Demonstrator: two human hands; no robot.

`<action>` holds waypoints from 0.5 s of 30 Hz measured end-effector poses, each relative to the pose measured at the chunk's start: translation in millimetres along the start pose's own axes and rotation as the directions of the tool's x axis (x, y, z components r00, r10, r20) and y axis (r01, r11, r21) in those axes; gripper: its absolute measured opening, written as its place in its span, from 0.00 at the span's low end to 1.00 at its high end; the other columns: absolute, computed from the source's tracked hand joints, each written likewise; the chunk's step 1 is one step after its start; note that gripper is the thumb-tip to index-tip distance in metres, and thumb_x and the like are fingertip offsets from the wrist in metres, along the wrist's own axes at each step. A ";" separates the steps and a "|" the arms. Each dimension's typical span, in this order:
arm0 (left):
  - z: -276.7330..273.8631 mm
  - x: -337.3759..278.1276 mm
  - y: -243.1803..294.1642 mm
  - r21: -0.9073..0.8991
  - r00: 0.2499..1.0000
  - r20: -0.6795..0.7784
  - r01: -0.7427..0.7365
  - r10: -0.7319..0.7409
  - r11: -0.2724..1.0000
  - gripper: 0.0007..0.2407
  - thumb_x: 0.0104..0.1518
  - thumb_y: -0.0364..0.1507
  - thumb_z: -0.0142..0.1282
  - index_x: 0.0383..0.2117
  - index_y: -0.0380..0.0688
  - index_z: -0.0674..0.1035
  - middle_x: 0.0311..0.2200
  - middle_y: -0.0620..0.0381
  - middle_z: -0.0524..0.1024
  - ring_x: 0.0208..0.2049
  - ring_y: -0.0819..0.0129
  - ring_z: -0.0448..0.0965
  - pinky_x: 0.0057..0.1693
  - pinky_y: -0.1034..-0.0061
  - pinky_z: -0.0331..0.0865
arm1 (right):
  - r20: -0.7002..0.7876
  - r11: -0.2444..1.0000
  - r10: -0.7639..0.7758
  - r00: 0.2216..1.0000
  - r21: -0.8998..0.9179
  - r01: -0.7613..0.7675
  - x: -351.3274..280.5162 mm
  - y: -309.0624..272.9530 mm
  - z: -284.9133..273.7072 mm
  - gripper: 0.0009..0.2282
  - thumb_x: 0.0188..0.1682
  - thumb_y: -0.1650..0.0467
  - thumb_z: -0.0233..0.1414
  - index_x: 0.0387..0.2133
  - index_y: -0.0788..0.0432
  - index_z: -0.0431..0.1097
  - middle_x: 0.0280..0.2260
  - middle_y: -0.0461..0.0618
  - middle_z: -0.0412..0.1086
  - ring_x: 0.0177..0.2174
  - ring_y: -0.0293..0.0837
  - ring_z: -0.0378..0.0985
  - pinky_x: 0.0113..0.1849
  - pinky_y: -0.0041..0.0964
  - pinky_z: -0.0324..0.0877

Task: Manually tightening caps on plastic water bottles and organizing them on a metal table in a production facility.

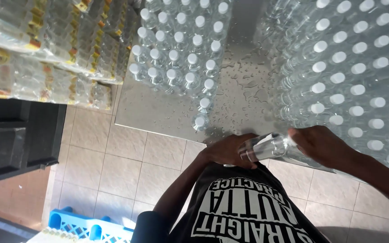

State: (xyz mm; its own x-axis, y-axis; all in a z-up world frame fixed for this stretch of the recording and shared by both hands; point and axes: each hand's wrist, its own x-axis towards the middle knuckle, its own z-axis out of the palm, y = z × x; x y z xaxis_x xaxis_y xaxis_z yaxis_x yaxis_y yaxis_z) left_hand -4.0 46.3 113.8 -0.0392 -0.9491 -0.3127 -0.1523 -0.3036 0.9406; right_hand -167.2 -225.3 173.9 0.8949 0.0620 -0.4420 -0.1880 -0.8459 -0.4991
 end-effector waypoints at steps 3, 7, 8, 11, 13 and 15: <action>3.2 -7.2 15.4 0.086 0.995 -0.068 0.080 -0.074 0.993 0.40 0.47 0.49 0.66 0.70 0.53 0.66 0.59 0.44 0.81 0.54 0.42 0.84 0.58 0.53 0.77 | 0.279 0.827 0.418 0.864 0.275 -0.489 -4.3 -32.4 -16.8 0.36 0.60 0.50 0.33 0.10 0.61 0.68 0.11 0.54 0.74 0.14 0.47 0.75 0.34 0.42 0.75; 4.1 -2.6 -3.5 0.018 1.000 0.018 0.006 -0.006 1.000 0.42 0.43 0.56 0.63 0.67 0.50 0.68 0.58 0.49 0.81 0.52 0.50 0.84 0.54 0.58 0.79 | 0.186 0.926 0.377 0.907 -0.110 -0.362 -17.1 -35.7 -21.4 0.14 0.60 0.51 0.41 0.42 0.43 0.66 0.19 0.41 0.71 0.19 0.40 0.75 0.29 0.37 0.67; 3.0 -3.8 -8.1 0.013 1.000 0.027 0.003 -0.004 1.000 0.42 0.43 0.56 0.63 0.67 0.50 0.68 0.58 0.49 0.81 0.52 0.50 0.84 0.54 0.58 0.79 | 0.189 0.922 0.385 0.903 -0.108 -0.371 -22.5 -31.4 -18.9 0.14 0.60 0.51 0.41 0.42 0.43 0.66 0.19 0.41 0.71 0.19 0.40 0.75 0.29 0.37 0.67; -9.0 -6.1 -15.4 -0.182 0.985 0.135 -0.082 0.108 0.980 0.45 0.43 0.46 0.73 0.72 0.48 0.65 0.66 0.48 0.74 0.64 0.47 0.76 0.65 0.55 0.72 | 0.055 0.957 -0.058 0.997 -0.283 0.071 -26.5 -17.8 -14.6 0.22 0.55 0.48 0.46 0.52 0.48 0.68 0.45 0.42 0.76 0.38 0.47 0.85 0.38 0.48 0.81; -10.3 -5.9 -9.2 -0.339 0.954 0.242 -0.088 0.177 0.937 0.40 0.48 0.38 0.74 0.71 0.46 0.66 0.64 0.50 0.74 0.56 0.58 0.85 0.52 0.67 0.84 | 0.029 0.781 -0.413 0.910 -0.503 0.370 -33.0 -10.4 -12.6 0.21 0.58 0.50 0.49 0.48 0.53 0.70 0.47 0.55 0.76 0.36 0.54 0.82 0.37 0.52 0.79; -11.9 -5.5 -16.7 -0.415 0.931 0.279 -0.106 0.237 0.904 0.39 0.51 0.37 0.73 0.71 0.46 0.65 0.62 0.49 0.77 0.55 0.55 0.86 0.57 0.57 0.84 | 0.057 0.817 -0.348 0.936 -0.470 0.333 -27.9 -10.4 -13.7 0.22 0.59 0.50 0.47 0.47 0.55 0.68 0.40 0.54 0.75 0.32 0.53 0.81 0.34 0.52 0.79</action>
State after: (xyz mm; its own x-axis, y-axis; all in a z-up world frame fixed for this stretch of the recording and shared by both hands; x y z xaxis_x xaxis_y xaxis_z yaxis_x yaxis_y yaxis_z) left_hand 10.4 55.6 101.4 -0.3481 -0.9316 -0.1049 0.2759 -0.2088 0.9382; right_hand -184.7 -225.5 201.6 0.8798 0.3828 -0.2819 0.3347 -0.9199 -0.2046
